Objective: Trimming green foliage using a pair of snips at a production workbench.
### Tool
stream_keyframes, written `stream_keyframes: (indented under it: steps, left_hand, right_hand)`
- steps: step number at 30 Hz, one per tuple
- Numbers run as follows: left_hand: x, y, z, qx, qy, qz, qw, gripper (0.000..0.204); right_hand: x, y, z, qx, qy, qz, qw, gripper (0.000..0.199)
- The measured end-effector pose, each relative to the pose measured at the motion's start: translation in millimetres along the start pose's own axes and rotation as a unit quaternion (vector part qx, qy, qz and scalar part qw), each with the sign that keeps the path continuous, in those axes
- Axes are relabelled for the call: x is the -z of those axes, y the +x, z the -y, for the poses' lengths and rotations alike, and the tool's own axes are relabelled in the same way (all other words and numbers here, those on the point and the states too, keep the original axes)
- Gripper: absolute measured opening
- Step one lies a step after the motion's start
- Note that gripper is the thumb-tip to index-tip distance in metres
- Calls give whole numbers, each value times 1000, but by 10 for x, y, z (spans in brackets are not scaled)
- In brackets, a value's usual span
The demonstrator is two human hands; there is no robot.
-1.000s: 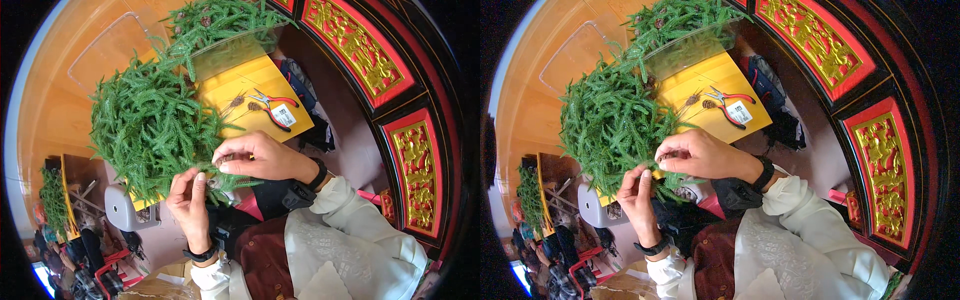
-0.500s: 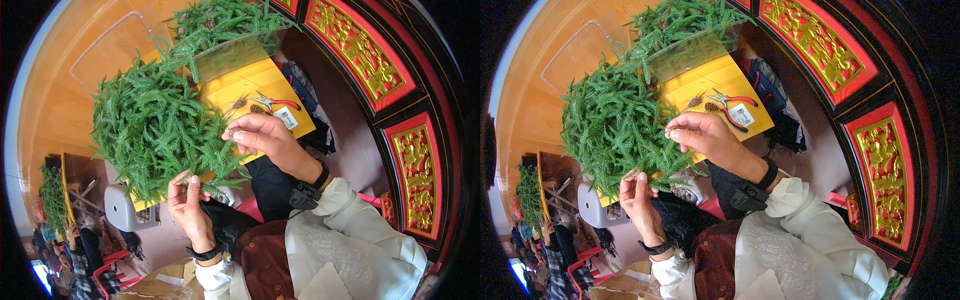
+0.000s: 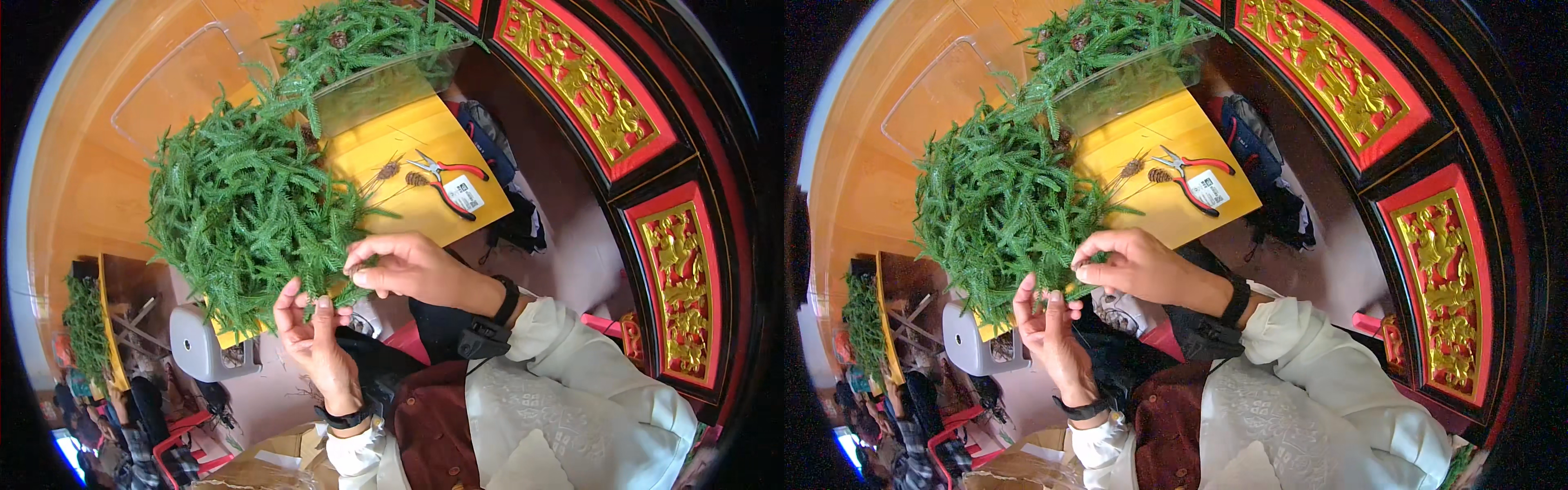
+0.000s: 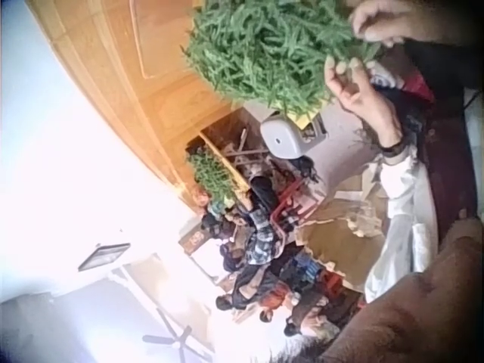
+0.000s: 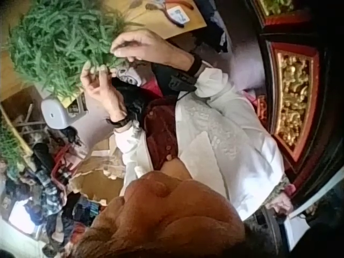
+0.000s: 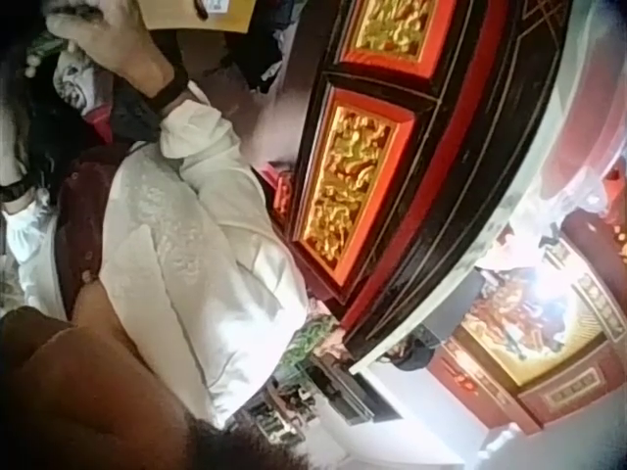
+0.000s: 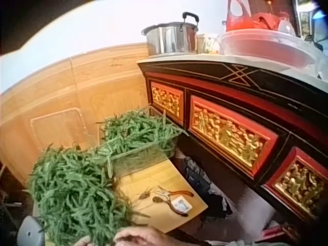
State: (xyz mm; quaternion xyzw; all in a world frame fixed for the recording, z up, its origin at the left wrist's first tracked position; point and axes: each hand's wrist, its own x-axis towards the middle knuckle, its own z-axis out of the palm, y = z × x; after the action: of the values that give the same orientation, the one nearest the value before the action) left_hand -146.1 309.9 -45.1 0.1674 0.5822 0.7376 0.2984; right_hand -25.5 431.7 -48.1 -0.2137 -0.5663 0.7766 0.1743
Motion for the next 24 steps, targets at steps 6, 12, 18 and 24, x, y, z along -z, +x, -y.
stream_keyframes:
  steps: [6, 12, 18, 24]
  left_hand:
    - [-8, -48, 32, -113, 127, 13, 985, 38]
    - [45, 85, -236, -154, 230, 13, 961, 29]
    - [76, 189, -124, 29, 151, 145, 977, 24]
    - [140, 228, -34, 130, 31, 148, 980, 24]
  right_hand:
    - [118, 26, -91, 98, -103, 22, 990, 18]
    - [158, -33, 83, 123, -196, 56, 971, 16]
    - [202, -38, 128, 161, -239, 88, 954, 16]
    - [233, -20, 101, 178, -244, 105, 948, 16]
